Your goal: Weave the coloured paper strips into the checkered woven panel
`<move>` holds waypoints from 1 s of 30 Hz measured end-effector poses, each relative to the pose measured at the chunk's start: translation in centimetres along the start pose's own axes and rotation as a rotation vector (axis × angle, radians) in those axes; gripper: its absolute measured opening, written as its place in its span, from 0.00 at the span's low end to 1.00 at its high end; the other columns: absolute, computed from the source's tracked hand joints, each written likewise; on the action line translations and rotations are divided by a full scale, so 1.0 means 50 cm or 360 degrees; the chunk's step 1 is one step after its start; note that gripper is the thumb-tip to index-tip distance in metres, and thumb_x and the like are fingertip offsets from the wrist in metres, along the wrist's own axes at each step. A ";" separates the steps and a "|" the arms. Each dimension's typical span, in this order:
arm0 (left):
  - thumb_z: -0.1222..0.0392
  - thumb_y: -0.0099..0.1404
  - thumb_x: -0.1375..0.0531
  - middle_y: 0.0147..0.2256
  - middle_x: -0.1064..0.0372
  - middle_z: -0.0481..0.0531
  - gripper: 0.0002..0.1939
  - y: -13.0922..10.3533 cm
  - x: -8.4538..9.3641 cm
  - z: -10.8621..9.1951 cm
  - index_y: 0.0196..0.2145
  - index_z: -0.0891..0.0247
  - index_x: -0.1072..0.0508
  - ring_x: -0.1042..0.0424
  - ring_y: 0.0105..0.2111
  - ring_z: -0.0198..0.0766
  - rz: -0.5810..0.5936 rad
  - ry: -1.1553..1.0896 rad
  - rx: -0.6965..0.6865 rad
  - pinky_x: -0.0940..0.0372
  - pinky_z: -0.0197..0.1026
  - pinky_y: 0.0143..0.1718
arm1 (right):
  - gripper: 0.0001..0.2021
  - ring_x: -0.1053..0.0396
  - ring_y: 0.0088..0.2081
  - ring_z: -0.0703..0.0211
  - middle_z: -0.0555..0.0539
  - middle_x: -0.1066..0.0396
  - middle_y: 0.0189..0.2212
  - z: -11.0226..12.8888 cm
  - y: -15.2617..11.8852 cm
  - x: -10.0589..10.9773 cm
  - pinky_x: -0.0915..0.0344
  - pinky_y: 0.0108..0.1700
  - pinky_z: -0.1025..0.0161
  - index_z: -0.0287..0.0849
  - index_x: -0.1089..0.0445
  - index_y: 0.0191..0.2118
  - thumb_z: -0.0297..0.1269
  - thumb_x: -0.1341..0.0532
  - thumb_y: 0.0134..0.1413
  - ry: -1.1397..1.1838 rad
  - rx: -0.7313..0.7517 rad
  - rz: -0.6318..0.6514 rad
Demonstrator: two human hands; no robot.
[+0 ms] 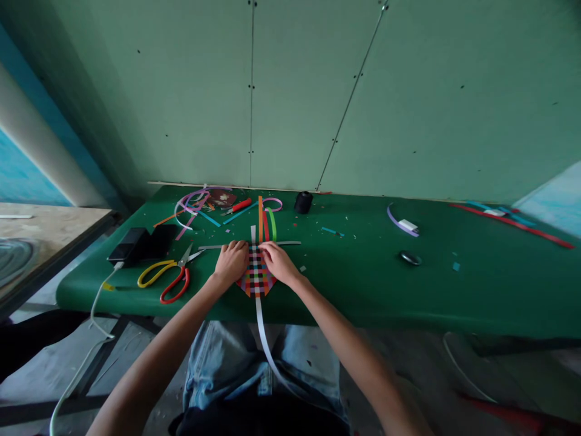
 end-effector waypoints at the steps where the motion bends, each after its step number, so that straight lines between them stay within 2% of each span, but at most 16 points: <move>1: 0.58 0.78 0.52 0.63 0.31 0.61 0.21 -0.002 0.000 0.000 0.61 0.58 0.28 0.35 0.62 0.56 -0.0006 0.0001 0.0002 0.41 0.58 0.60 | 0.17 0.26 0.55 0.51 0.40 0.26 0.53 -0.011 0.015 0.007 0.28 0.60 0.52 0.43 0.28 0.58 0.27 0.49 0.72 0.0039 -0.0044 -0.0050; 3: 0.58 0.78 0.52 0.64 0.31 0.61 0.22 -0.005 0.000 0.000 0.62 0.59 0.28 0.36 0.63 0.57 -0.0019 0.0000 0.0008 0.41 0.60 0.61 | 0.20 0.24 0.51 0.53 0.39 0.26 0.53 -0.027 0.052 0.009 0.27 0.57 0.53 0.42 0.29 0.60 0.25 0.51 0.72 0.0084 -0.0076 -0.0071; 5: 0.57 0.78 0.53 0.64 0.31 0.60 0.22 -0.008 0.001 0.002 0.63 0.58 0.29 0.37 0.64 0.57 -0.0037 -0.0014 0.0017 0.42 0.61 0.62 | 0.22 0.23 0.46 0.55 0.40 0.24 0.51 -0.036 0.088 -0.001 0.25 0.54 0.54 0.41 0.29 0.61 0.22 0.51 0.70 0.0067 -0.0070 0.0012; 8: 0.57 0.78 0.52 0.64 0.31 0.58 0.22 -0.011 0.003 0.004 0.63 0.56 0.28 0.37 0.64 0.56 -0.0071 -0.0029 0.0033 0.43 0.60 0.63 | 0.22 0.23 0.47 0.52 0.40 0.22 0.48 -0.037 0.115 -0.022 0.26 0.54 0.53 0.39 0.24 0.56 0.20 0.50 0.68 -0.0026 -0.0011 0.0178; 11: 0.57 0.78 0.51 0.64 0.30 0.56 0.22 -0.012 0.003 0.005 0.62 0.55 0.28 0.36 0.64 0.54 -0.0091 -0.0007 0.0037 0.43 0.59 0.63 | 0.22 0.25 0.54 0.50 0.41 0.20 0.49 -0.026 0.103 -0.033 0.29 0.60 0.49 0.41 0.21 0.53 0.18 0.49 0.66 -0.0063 0.0120 0.0267; 14: 0.56 0.78 0.51 0.64 0.30 0.56 0.21 -0.012 0.003 0.004 0.62 0.54 0.28 0.36 0.64 0.54 -0.0098 -0.0010 0.0037 0.43 0.59 0.63 | 0.24 0.29 0.58 0.50 0.41 0.21 0.53 -0.016 0.075 -0.035 0.30 0.63 0.46 0.42 0.22 0.55 0.18 0.48 0.64 -0.0090 0.0203 0.0266; 19: 0.56 0.78 0.52 0.64 0.30 0.57 0.22 -0.014 0.003 0.003 0.63 0.55 0.28 0.37 0.65 0.55 -0.0106 -0.0026 0.0045 0.44 0.59 0.64 | 0.17 0.32 0.60 0.45 0.38 0.24 0.55 0.000 0.048 -0.040 0.31 0.64 0.44 0.40 0.23 0.58 0.28 0.42 0.68 -0.0224 0.0287 0.0241; 23: 0.56 0.78 0.51 0.65 0.31 0.58 0.22 -0.014 0.001 0.005 0.64 0.57 0.29 0.37 0.65 0.55 -0.0090 -0.0044 0.0043 0.44 0.60 0.64 | 0.15 0.32 0.60 0.43 0.37 0.25 0.56 0.005 0.043 -0.044 0.32 0.64 0.43 0.40 0.23 0.57 0.36 0.39 0.70 -0.0272 0.0280 0.0239; 30: 0.56 0.78 0.51 0.65 0.32 0.57 0.22 -0.014 0.002 0.005 0.64 0.56 0.29 0.38 0.66 0.55 -0.0084 -0.0013 0.0043 0.44 0.60 0.64 | 0.15 0.33 0.62 0.43 0.36 0.27 0.59 0.016 0.036 -0.046 0.34 0.66 0.44 0.39 0.23 0.56 0.36 0.41 0.71 -0.0355 0.0243 0.0241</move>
Point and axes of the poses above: each hand's wrist, its own y-axis towards the middle knuckle, its own x-axis out of the back of the hand, z = x × y, the point moved 8 cm from there along y, towards the middle knuckle
